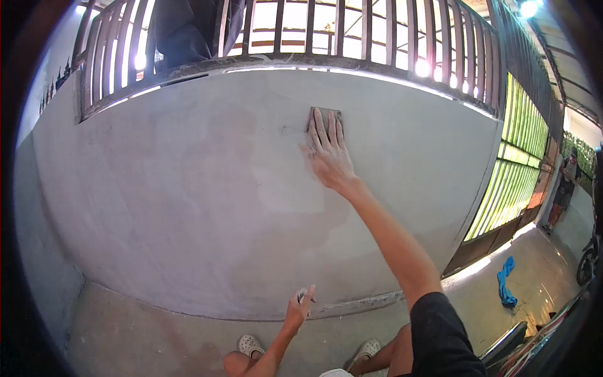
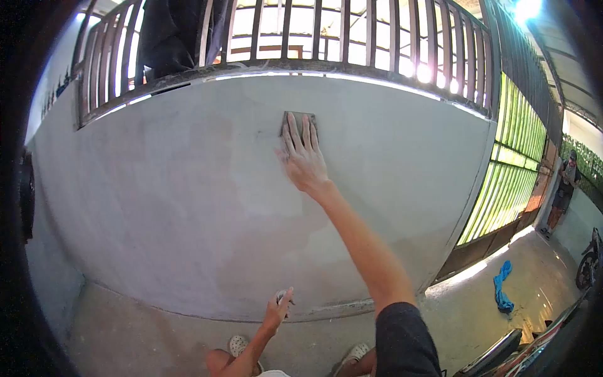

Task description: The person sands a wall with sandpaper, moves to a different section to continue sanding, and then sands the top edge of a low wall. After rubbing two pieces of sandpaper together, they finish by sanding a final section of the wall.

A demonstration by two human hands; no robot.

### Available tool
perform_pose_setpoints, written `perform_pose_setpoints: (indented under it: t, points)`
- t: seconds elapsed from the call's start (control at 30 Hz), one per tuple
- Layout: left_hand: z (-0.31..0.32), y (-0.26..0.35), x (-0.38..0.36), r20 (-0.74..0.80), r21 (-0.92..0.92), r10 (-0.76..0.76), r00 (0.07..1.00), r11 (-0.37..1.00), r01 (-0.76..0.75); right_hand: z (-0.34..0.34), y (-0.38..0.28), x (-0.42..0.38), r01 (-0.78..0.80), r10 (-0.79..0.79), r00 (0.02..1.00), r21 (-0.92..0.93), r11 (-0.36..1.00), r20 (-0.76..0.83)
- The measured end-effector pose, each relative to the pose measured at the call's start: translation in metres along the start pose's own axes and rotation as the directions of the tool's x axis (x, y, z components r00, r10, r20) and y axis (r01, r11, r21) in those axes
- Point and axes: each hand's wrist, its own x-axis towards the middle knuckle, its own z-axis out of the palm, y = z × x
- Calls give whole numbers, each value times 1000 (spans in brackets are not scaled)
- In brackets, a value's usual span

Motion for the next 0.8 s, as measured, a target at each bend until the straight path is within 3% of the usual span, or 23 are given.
perform_pose_setpoints:
  t: [0.1,0.17,0.3,0.37,0.47,0.63,0.8]
  points:
    - [-3,3,1,-21,19,-53,998,998,53,19,-17,-7,-69,68,997,-8,998,-29]
    - [-4,0,2,-60,-24,-39,997,999,38,27,-38,-32,-116,122,991,-108,987,57]
    - [-3,-11,2,-70,-55,-27,997,998,23,48,-53,-88,-108,113,984,-43,993,136]
    - [0,-14,2,-86,-23,-171,982,985,170,40,-41,-78,-21,24,991,-31,999,131]
    - [-1,-11,-3,4,0,-153,988,988,153,25,-7,-12,-49,48,998,-45,998,-38]
    - [3,-4,-1,-49,-54,-126,991,991,123,24,3,27,-181,186,961,42,983,-203]
    - [6,-9,1,-42,-130,-120,992,985,114,54,-65,-94,-183,182,982,15,983,56]
